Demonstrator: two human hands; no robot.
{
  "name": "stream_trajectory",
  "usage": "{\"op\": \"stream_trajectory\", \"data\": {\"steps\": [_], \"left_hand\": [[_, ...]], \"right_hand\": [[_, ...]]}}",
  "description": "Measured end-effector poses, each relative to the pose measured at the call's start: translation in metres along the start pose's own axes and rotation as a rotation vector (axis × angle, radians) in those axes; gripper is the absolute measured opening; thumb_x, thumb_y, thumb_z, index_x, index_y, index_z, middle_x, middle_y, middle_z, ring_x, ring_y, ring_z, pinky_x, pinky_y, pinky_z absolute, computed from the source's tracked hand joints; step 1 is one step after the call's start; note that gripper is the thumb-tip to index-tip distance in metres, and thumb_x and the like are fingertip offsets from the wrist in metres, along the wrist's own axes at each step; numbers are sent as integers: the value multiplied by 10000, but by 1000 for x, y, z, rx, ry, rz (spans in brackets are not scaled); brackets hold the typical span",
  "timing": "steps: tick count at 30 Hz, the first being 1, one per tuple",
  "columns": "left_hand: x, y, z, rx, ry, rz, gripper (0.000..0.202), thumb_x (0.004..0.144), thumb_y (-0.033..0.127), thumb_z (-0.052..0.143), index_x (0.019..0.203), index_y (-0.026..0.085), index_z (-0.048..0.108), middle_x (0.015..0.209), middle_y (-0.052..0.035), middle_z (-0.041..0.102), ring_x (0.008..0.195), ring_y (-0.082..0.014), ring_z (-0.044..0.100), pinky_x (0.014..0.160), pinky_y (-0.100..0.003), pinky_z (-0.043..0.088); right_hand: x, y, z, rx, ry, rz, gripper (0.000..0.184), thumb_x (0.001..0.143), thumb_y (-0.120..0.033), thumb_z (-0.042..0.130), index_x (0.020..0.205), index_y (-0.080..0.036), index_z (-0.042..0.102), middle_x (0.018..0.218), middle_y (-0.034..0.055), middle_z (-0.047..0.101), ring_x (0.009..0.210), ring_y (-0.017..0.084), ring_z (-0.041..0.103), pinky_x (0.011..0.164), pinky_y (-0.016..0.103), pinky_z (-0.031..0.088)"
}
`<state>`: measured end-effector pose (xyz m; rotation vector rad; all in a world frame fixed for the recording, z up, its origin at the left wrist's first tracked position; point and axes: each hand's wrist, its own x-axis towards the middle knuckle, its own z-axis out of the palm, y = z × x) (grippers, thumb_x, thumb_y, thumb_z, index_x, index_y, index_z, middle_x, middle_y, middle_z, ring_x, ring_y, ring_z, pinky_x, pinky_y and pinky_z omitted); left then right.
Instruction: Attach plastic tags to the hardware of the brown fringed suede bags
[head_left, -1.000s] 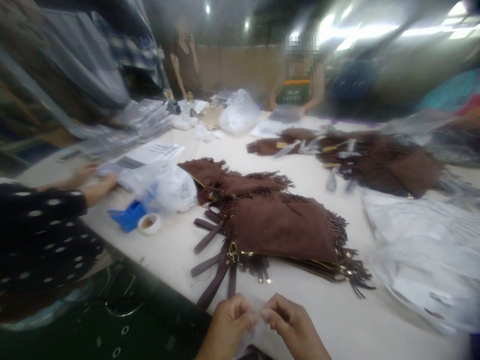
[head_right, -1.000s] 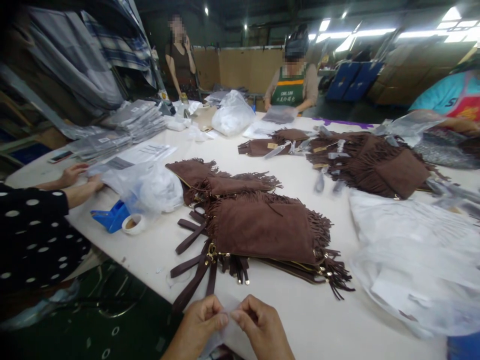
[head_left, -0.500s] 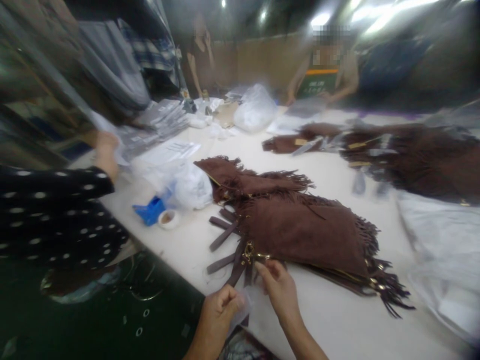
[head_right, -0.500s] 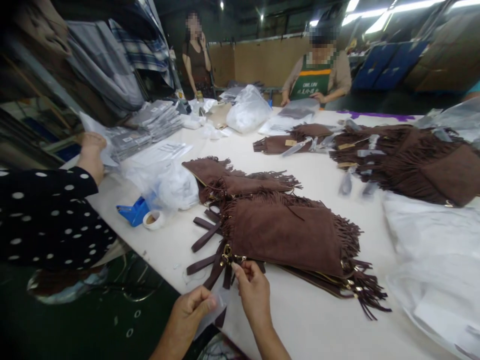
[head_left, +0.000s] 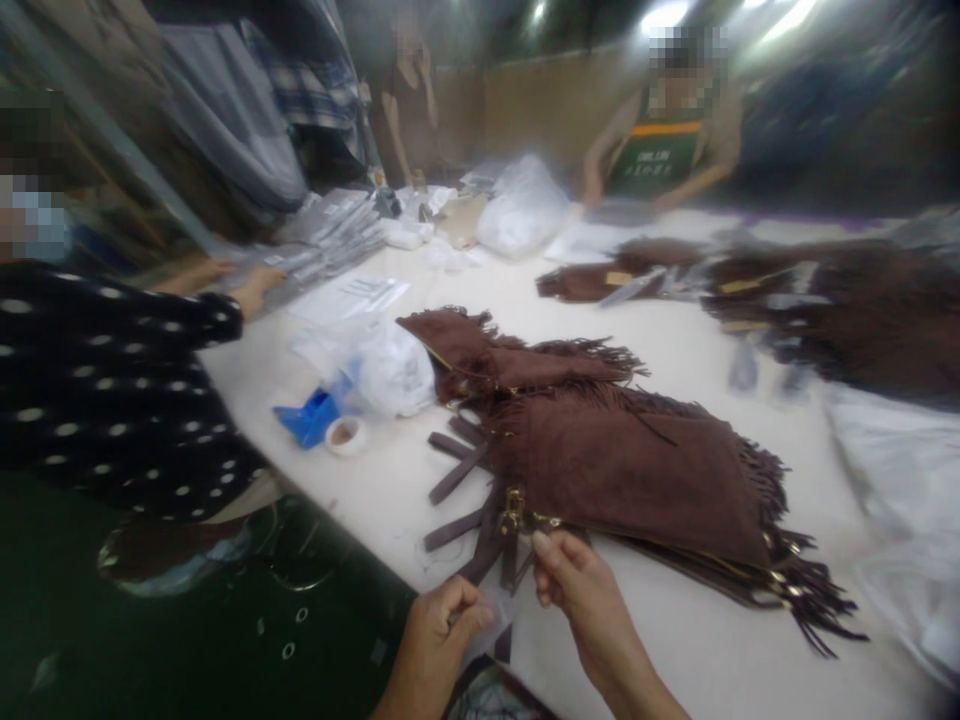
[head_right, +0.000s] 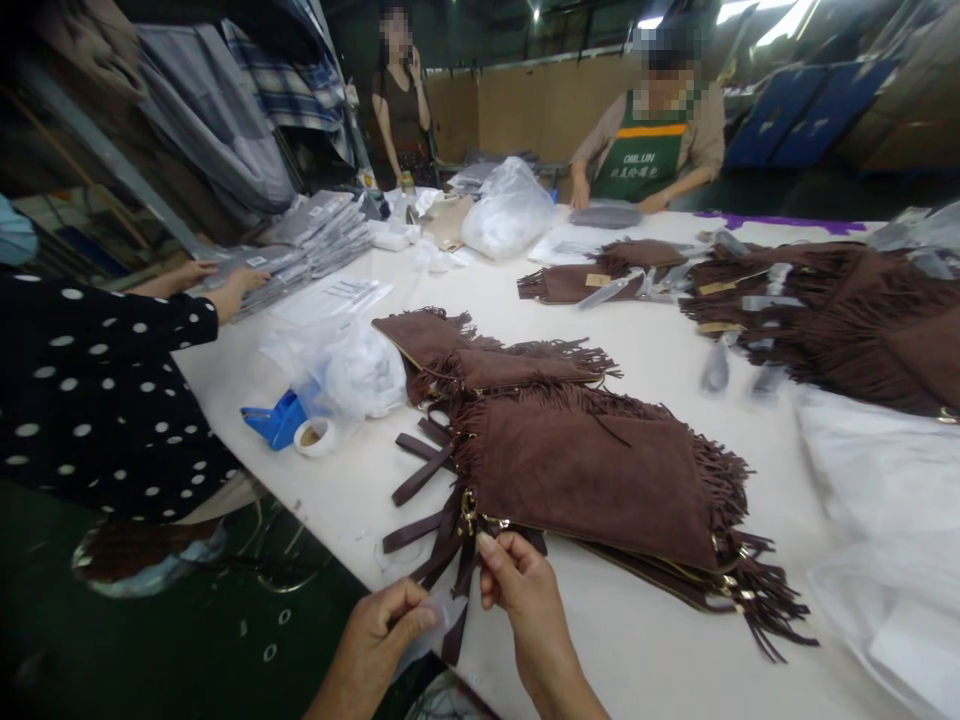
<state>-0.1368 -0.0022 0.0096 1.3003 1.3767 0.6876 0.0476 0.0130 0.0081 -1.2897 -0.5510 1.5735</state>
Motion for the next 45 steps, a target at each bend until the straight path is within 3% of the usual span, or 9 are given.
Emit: {"op": "stream_trajectory", "data": {"steps": [19,45], "left_hand": [[-3,10,5,36,25,-8,213,818,323,612,673,167,616,641,3,588,638,-164,516,620,-236,377],[0,3,13,-13,6,24,206,816,343,613,712,167,635,668,-7,626,659,-173,555,627,-239,403]], "right_hand": [[3,2,0,-18,23,16,413,749,-547,706,657,-200,502,502,-55,529,444,83,431,474,221,326],[4,3,1,-71,60,-50,413,748,-551,699,647,-201,507,480,-52,510,435,81,410,446,213,319]]}}
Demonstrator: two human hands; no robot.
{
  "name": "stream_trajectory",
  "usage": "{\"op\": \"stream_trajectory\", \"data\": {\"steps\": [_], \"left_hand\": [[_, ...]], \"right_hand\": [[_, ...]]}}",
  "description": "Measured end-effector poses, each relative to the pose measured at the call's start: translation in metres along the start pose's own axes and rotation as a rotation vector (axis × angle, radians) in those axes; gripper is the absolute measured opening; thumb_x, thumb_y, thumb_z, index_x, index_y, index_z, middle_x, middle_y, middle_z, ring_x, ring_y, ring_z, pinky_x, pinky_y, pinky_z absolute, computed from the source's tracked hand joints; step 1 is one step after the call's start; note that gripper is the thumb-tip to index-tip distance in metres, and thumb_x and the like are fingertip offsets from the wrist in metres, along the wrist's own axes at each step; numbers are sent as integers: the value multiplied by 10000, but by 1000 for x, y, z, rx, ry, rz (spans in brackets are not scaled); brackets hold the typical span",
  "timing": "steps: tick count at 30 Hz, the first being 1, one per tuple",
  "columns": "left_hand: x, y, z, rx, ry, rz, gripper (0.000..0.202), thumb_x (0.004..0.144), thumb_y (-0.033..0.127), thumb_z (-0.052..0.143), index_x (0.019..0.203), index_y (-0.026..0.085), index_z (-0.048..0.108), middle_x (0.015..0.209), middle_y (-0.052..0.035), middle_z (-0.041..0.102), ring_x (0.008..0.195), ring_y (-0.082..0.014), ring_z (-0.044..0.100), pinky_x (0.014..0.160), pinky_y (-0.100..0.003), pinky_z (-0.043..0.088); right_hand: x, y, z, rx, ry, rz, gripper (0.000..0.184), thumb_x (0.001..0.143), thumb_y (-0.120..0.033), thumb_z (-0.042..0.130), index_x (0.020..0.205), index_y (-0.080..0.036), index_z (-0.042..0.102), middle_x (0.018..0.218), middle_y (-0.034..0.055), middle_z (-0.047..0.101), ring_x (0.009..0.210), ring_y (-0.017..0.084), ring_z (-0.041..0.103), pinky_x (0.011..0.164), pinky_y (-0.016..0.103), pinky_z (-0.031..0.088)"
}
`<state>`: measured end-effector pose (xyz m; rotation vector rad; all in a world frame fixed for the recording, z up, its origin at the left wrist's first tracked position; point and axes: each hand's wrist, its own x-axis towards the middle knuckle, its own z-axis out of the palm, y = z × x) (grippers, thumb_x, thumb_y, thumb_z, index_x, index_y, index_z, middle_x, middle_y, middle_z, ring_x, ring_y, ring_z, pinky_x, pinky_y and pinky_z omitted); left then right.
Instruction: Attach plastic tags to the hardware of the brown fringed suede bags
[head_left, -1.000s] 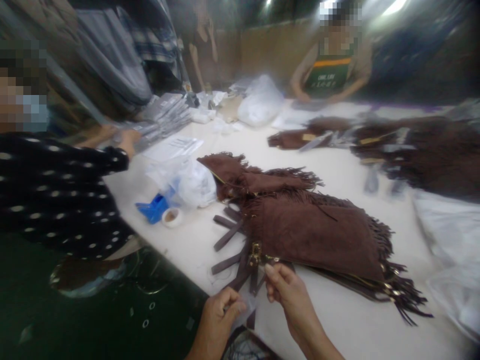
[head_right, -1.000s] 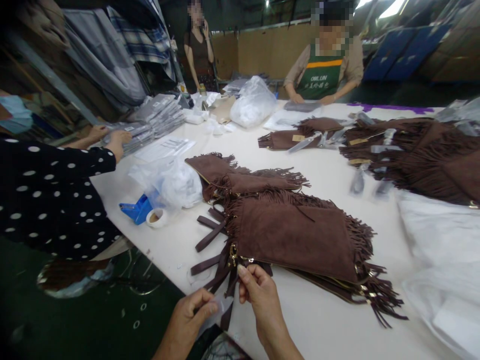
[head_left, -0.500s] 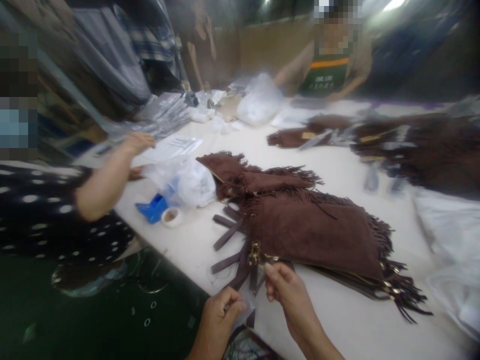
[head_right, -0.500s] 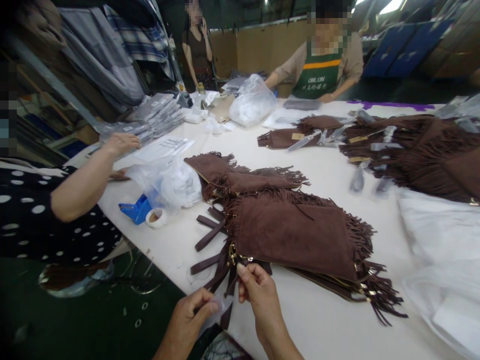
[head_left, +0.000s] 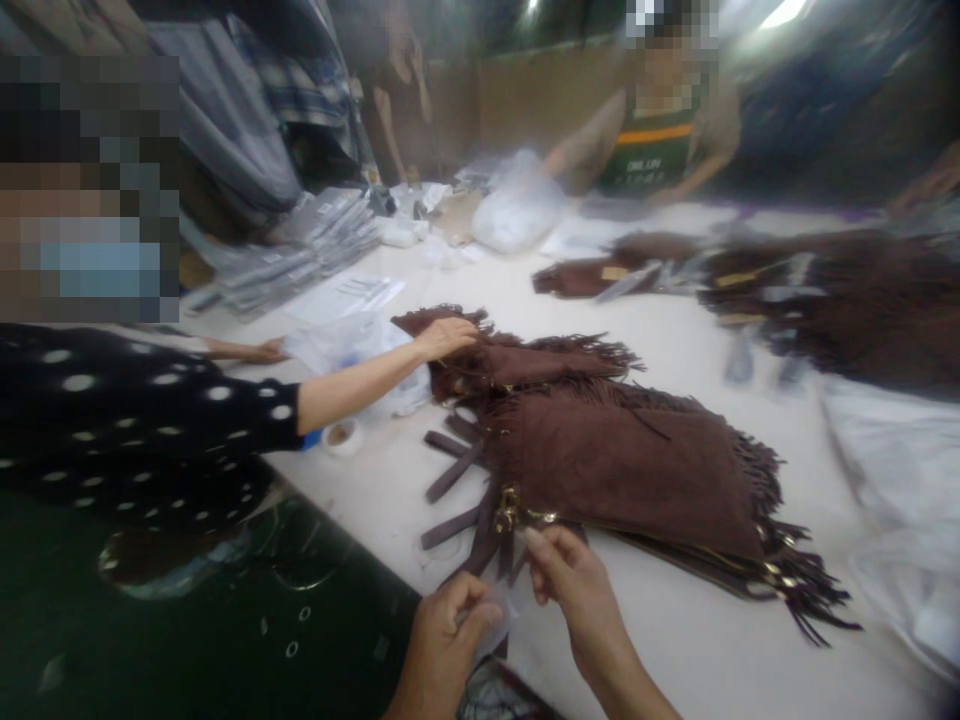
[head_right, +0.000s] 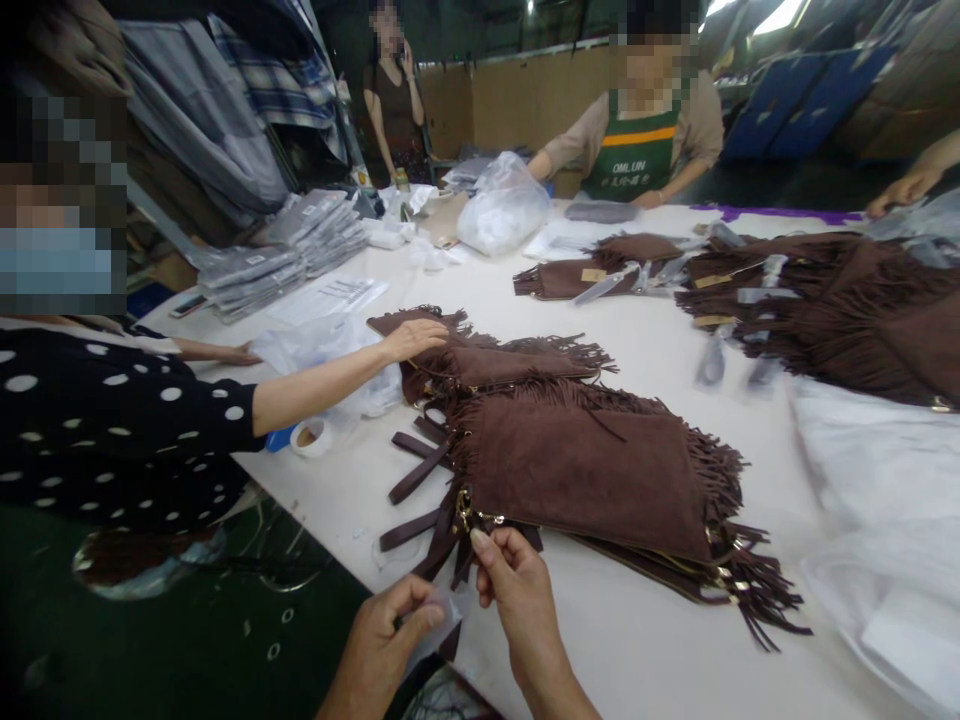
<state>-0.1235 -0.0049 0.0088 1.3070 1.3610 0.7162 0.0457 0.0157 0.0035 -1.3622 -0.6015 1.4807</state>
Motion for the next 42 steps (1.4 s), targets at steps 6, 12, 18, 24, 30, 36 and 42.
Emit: {"op": "stream_trajectory", "data": {"steps": [6,12,18,24,30,36,42], "left_hand": [[6,-22,26,-309,40,-125,330,741,465,707,759,143,637,682,-32,660,629,-163,558,593,-247,397],[12,-36,57,-442,69,-207,462,662,574,748,779,142,638,689,-45,665,617,-164,571,587,-259,418],[23,-17,69,-553,65,-266,431,643,550,766,681,158,591,594,-11,616,553,-141,535,568,-250,408],[31,-1,71,-594,102,-242,412,618,504,803,666,147,602,576,8,581,552,-121,499,556,-228,378],[37,-3,72,-539,147,-140,340,721,458,751,796,137,668,713,-50,675,670,-171,581,633,-252,430],[38,-8,74,-550,131,-81,397,814,451,658,1066,144,683,1089,-145,704,1020,-284,623,899,-351,447],[45,-1,73,-610,63,-28,367,801,423,675,1025,134,703,1066,-161,716,1016,-309,638,888,-373,464]], "right_hand": [[5,6,-4,-110,23,-60,404,770,-538,678,636,-207,488,454,-69,451,431,82,352,440,225,252],[10,4,-12,-164,67,-127,371,728,-497,726,633,-201,522,555,-58,464,539,108,413,517,234,327],[-10,9,-37,-305,70,-139,395,803,-538,623,1020,-209,640,954,53,679,883,222,607,727,287,481],[-20,25,-48,-321,26,-38,385,790,-590,590,859,-214,637,789,19,670,750,209,608,616,260,467],[-11,14,-40,-385,118,-90,347,785,-561,595,782,-216,637,679,-18,607,639,165,518,581,244,408],[-4,6,-30,-382,193,-70,342,762,-554,612,771,-215,652,587,-26,590,555,160,528,550,240,431],[1,-1,-29,-378,205,-94,340,746,-550,630,754,-211,658,568,-22,612,550,163,563,560,237,450]]}}
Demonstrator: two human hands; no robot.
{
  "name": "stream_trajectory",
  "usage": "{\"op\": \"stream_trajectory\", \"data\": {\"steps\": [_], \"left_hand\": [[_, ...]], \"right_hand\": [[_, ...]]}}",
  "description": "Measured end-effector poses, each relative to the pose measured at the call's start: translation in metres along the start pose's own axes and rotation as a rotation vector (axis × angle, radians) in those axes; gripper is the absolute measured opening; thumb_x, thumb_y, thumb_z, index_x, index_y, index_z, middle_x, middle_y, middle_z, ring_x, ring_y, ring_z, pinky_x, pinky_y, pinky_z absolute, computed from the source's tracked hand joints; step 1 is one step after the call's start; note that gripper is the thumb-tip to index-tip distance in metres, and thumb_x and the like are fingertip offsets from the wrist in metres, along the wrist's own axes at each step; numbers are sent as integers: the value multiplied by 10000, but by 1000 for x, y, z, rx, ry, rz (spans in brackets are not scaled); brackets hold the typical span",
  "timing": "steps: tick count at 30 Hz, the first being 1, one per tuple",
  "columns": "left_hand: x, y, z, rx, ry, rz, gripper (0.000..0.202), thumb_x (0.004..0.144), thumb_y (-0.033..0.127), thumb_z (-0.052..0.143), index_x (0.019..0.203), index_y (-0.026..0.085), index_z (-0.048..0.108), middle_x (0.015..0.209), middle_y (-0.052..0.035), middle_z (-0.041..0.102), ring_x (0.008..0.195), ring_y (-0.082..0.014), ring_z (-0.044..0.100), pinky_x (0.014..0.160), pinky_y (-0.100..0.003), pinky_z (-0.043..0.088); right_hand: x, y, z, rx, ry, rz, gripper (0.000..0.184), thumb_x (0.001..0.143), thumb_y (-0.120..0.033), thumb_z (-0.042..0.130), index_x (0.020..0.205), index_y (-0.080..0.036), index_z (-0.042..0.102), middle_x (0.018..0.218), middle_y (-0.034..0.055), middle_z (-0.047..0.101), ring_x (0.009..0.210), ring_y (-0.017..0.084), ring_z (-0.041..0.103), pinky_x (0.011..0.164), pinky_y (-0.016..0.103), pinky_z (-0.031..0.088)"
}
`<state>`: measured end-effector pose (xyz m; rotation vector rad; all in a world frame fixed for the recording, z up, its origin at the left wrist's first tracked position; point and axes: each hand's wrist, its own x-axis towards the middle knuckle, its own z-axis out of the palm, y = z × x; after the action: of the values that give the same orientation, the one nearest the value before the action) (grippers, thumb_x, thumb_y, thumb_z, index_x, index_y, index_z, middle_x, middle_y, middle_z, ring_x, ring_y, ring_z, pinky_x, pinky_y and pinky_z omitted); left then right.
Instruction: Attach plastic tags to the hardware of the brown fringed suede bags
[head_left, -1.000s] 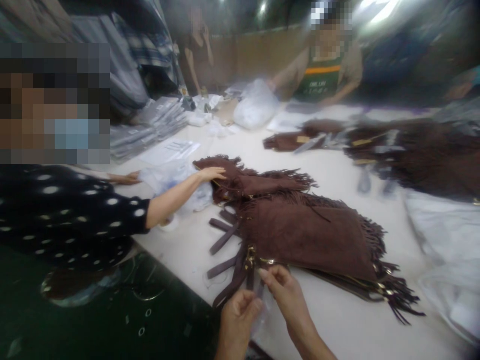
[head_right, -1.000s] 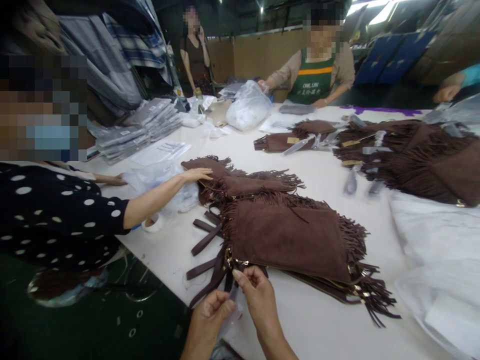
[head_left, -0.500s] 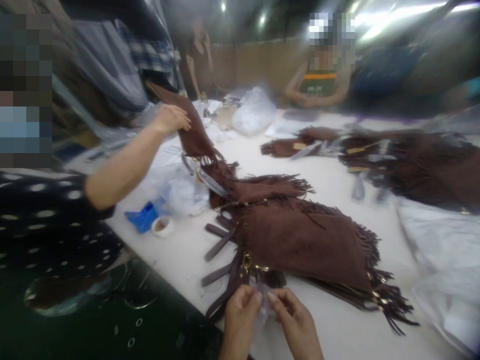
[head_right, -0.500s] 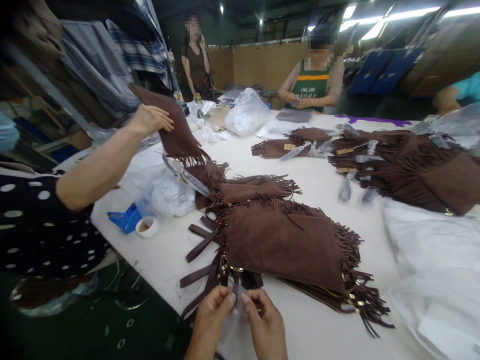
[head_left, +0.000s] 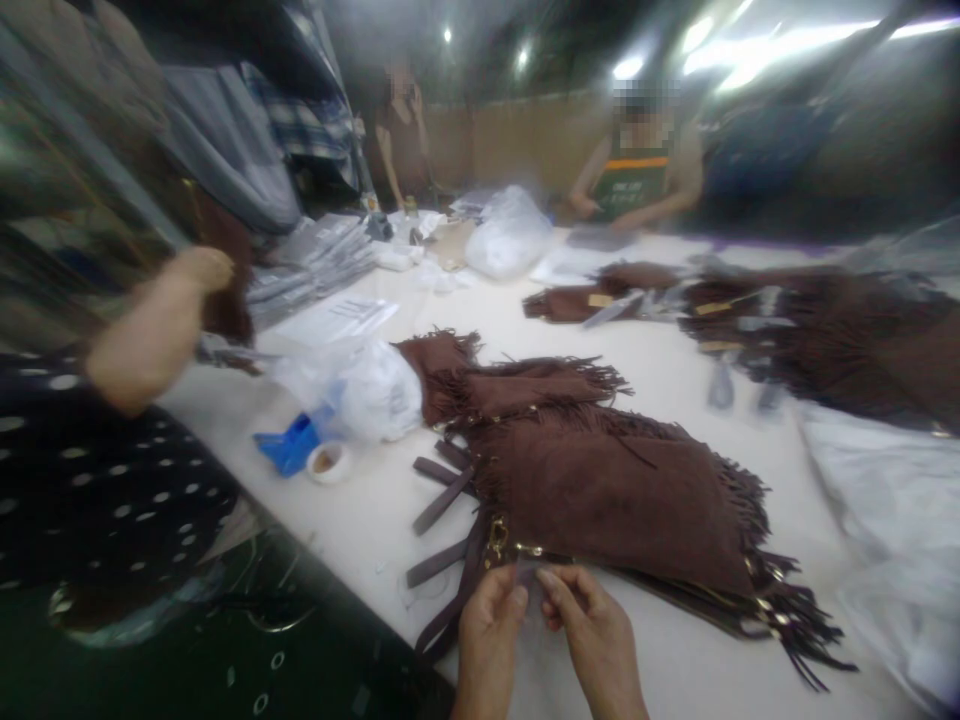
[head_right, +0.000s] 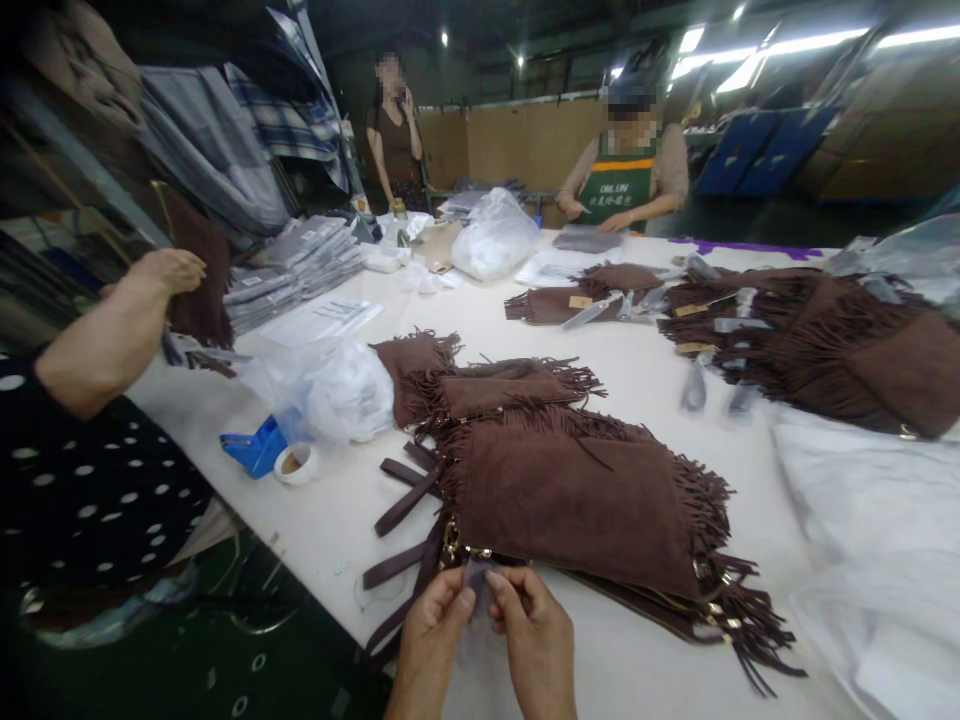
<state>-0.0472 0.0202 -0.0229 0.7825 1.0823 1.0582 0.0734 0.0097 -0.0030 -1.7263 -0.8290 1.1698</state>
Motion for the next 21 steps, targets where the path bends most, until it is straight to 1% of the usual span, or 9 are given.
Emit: {"op": "stream_trajectory", "data": {"steps": [3,6,10,13,17,21], "left_hand": [[4,5,2,0,-20,19,358,820,415,654,1035,133,704,1064,-158,719,1015,-307,643,892,-376,470],[5,5,2,52,-13,39,357,843,403,628,1064,134,705,1090,-157,715,1057,-309,629,936,-383,454],[5,-1,-1,112,84,19,419,815,447,651,1072,122,713,1130,-172,702,1080,-330,617,970,-405,441],[5,-1,1,119,124,23,436,805,473,653,1058,125,723,1111,-163,712,1066,-324,624,969,-396,446],[11,5,9,99,142,43,433,762,499,691,965,122,751,1010,-148,741,985,-308,653,918,-370,477],[17,12,18,22,193,18,428,663,513,772,843,125,763,866,-120,751,839,-273,675,792,-324,520]], "right_hand": [[2,-5,0,-22,10,-40,333,764,-544,616,746,-214,655,574,-24,616,563,160,571,577,232,452],[3,-6,1,-14,22,-49,333,768,-543,614,753,-213,653,581,-24,616,582,162,577,592,231,455],[3,-1,3,48,59,-16,359,772,-563,606,812,-209,657,611,-21,628,593,164,573,586,232,459],[3,3,4,59,58,-12,390,773,-584,598,841,-206,667,607,-24,621,563,156,552,565,232,451],[5,4,6,86,65,-7,433,736,-607,620,865,-198,686,552,-33,585,546,158,537,526,231,437],[7,6,11,140,107,-41,429,713,-615,634,824,-205,693,507,-49,555,485,143,503,477,229,419]]}}
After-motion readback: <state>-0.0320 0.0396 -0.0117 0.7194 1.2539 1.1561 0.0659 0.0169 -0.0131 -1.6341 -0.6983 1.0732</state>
